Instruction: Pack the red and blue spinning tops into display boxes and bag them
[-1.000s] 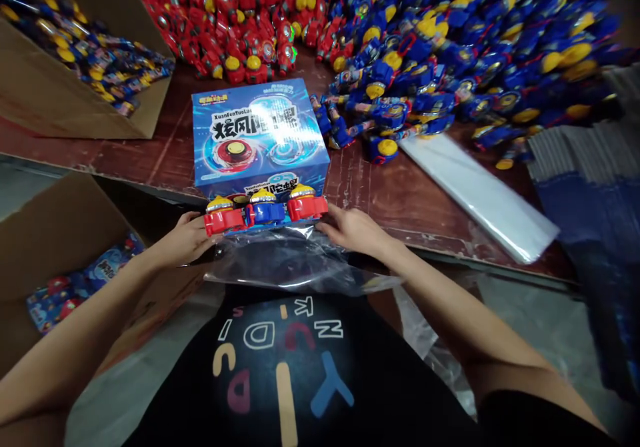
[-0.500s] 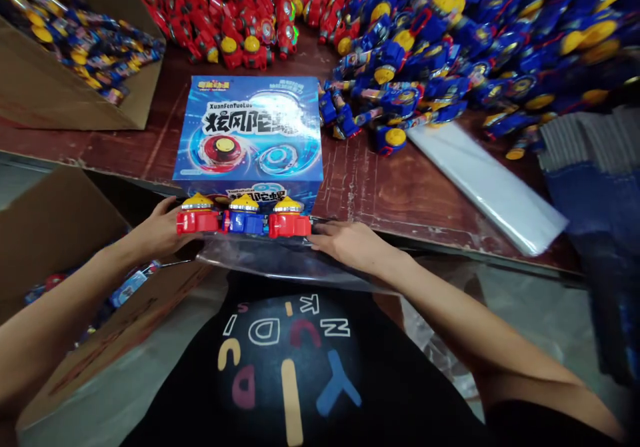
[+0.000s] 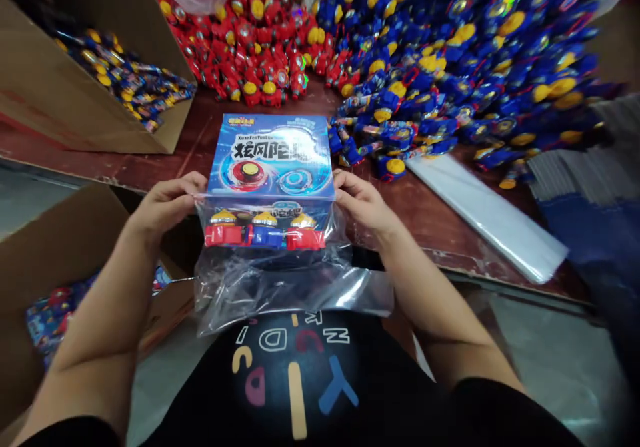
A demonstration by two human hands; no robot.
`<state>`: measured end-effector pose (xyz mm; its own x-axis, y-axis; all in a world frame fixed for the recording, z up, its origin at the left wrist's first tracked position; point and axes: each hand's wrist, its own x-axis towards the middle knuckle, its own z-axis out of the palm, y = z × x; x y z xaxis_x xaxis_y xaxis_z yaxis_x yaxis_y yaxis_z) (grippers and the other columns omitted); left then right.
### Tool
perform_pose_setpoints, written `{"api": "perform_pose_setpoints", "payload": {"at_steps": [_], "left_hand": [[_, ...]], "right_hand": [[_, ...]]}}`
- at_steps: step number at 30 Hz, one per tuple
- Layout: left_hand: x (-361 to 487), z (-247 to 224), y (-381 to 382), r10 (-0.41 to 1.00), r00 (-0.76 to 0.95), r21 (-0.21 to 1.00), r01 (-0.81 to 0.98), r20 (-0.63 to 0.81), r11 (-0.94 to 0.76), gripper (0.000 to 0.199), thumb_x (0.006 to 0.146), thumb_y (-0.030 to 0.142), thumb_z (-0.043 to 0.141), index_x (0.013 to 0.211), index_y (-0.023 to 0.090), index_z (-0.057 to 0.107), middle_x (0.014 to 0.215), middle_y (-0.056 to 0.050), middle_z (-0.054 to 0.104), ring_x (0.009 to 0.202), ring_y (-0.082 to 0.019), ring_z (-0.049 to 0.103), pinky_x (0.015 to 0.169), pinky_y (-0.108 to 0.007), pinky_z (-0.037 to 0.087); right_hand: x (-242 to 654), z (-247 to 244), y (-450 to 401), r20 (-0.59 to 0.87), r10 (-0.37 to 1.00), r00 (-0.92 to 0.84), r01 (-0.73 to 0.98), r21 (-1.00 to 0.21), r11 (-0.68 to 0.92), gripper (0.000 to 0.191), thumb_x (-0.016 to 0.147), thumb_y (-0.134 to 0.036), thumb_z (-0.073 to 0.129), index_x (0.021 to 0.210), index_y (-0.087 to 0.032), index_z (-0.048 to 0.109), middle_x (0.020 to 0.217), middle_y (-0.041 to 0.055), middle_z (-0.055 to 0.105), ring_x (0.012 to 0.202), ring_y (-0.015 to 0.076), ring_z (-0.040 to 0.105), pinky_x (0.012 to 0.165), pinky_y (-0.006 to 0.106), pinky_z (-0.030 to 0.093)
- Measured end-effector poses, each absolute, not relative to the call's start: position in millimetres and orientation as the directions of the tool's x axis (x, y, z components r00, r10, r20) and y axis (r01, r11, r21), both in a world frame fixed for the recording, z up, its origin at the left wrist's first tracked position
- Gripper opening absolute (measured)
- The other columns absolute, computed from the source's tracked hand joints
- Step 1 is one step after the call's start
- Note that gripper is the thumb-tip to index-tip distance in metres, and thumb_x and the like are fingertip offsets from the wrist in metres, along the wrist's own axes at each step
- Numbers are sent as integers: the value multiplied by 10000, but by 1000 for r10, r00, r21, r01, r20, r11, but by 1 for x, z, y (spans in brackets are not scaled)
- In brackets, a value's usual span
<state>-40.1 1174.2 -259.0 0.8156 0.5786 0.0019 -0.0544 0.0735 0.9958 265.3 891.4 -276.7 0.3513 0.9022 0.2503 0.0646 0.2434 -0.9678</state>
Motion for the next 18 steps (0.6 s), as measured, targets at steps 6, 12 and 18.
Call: {"api": "perform_pose_setpoints", "payload": {"at_steps": [6, 12, 18], "left_hand": [[14, -289, 1149, 783, 620, 948, -279, 56, 153, 549, 657, 565, 992, 699, 162, 621, 781, 14, 648, 627, -86, 560, 583, -188, 490], [25, -303, 1125, 897, 442, 940, -297, -19, 167, 616, 620, 682, 954, 807, 157, 691, 803, -32, 708, 702, -160, 638, 646, -240, 541], [20, -308, 1094, 945, 326, 956, -263, -41, 132, 748, 497, 792, 921, 847, 183, 665, 792, -14, 690, 691, -185, 635, 621, -268, 530]], "right_hand": [[242, -294, 909, 83, 647, 758, -90, -969, 230, 465, 767, -618, 868, 810, -229, 618, 983, 9, 633, 894, 160, 569, 830, 263, 490], [247, -296, 931, 38, 639, 769, -122, -971, 204, 529, 736, -704, 829, 775, -241, 575, 689, -32, 571, 636, 146, 499, 637, 282, 487], [227, -299, 920, 36, 640, 768, -90, -982, 163, 458, 689, -700, 844, 791, -302, 641, 687, -28, 610, 609, 201, 552, 571, 336, 476]]}}
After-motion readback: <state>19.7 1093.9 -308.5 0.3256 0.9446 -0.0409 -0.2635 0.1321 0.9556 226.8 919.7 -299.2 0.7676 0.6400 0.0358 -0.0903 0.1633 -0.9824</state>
